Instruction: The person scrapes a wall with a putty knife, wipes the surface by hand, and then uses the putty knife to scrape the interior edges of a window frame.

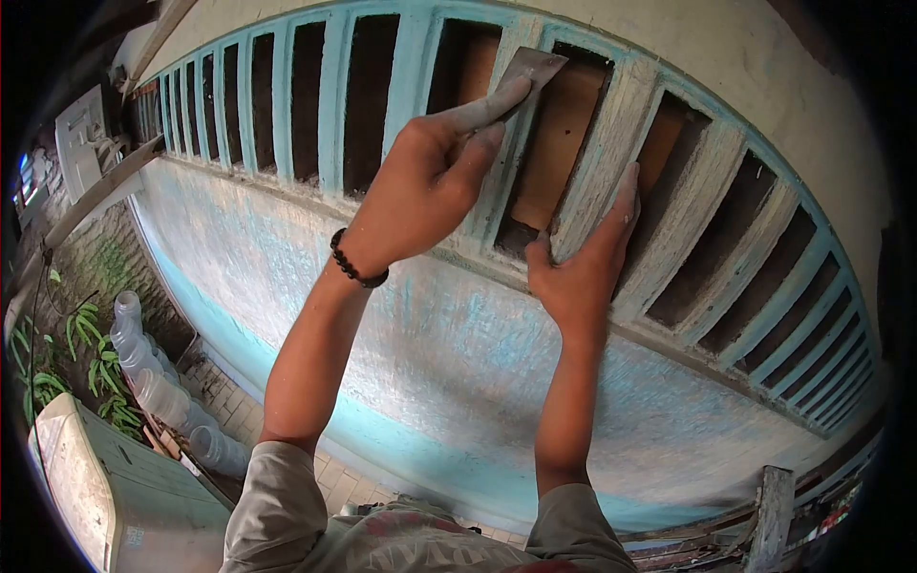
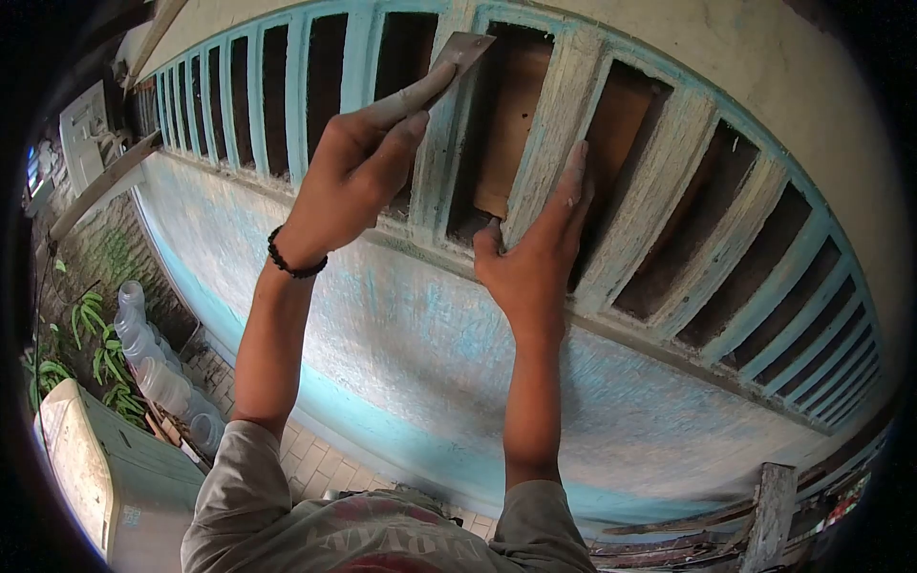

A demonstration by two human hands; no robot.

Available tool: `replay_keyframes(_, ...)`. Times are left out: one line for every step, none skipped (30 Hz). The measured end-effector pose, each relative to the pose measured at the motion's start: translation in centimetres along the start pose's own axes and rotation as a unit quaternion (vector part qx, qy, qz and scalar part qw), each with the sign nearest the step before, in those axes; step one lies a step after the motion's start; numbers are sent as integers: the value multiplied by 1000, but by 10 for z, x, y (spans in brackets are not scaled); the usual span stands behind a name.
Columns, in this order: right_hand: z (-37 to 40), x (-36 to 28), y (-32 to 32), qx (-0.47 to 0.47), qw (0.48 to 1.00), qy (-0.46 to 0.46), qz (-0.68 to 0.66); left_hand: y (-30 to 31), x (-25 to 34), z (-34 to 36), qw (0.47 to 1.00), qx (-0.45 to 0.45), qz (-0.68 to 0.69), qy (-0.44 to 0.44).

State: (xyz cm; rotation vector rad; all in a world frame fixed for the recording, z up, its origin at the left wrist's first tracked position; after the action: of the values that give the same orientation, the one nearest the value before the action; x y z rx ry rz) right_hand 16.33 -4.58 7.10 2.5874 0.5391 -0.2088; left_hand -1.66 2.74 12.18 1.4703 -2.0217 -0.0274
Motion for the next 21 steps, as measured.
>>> replay_keyframes(-1,0,0,0,1000,-5,2,2,1,-3,1000,0,2,-5)
replay_keyframes(-1,0,0,-1,1000,-11,4,4,2,-8,1000,0,5,-9)
replay_keyframes(1,-1,-1,-4,1000,-18,5,4,2,-9,1000,0,8,-10)
replay_keyframes(1,-1,-1,-6,1000,-19,8,4,2,-7,1000,2,-12,-10)
replay_keyframes(1,-1,-1,-6,1000,-19,10,3,1,-5,999,4,-33,-11)
replay_keyframes(1,-1,-1,-6,1000,-19,13,1,1,-4,998,5,-54,-12)
replay_keyframes(1,-1,0,-5,1000,-10,9,1,0,-5,999,8,-46,-14)
replay_keyframes(0,-1,0,-3,1000,0,5,1,-1,-6,999,9,-38,-18)
replay_keyframes(0,-1,0,-2,1000,11,1,2,-1,-8,999,12,-30,-20)
replay_keyframes(-1,0,0,0,1000,6,6,3,2,-11,999,13,-36,-19)
replay_keyframes(0,-1,0,0,1000,1,12,4,6,-13,999,15,-40,-15)
replay_keyframes(1,-1,-1,-4,1000,-5,18,4,8,-13,999,18,-43,-9)
replay_keyframes(1,-1,-1,-5,1000,-3,19,2,7,-10,998,27,-58,-24)
replay_keyframes(0,-2,0,-6,1000,-1,20,-2,2,-6,996,35,-73,-40)
replay_keyframes(1,-2,0,-4,1000,-2,21,-4,1,-4,994,40,-89,-57)
replay_keyframes(1,-2,1,-5,1000,-2,21,-4,1,-5,994,39,-88,-60)
replay_keyframes(1,-2,1,-6,1000,-2,20,-3,0,-6,994,38,-86,-63)
replay_keyframes(1,-3,0,-10,1000,-1,20,-1,2,-6,994,40,-83,-64)
replay_keyframes(0,-4,0,-8,1000,2,20,1,3,-9,995,30,-88,-42)
replay_keyframes(-1,-4,0,-7,1000,5,20,6,7,-13,995,22,-91,-19)
replay_keyframes(0,-4,1,-8,1000,6,21,6,9,-15,996,13,-93,6)
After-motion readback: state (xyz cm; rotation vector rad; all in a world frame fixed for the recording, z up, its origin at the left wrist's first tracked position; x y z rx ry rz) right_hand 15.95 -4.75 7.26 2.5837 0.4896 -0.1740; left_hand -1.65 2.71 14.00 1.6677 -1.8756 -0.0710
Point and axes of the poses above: each hand's wrist, its own z-axis away from the middle knuckle, its own y-axis out of the back of the hand, x = y × z, the point moved 7 cm from there along -z, towards the middle knuckle, and after that the axes turned 12 degrees about -x, right-handed, at the moved point
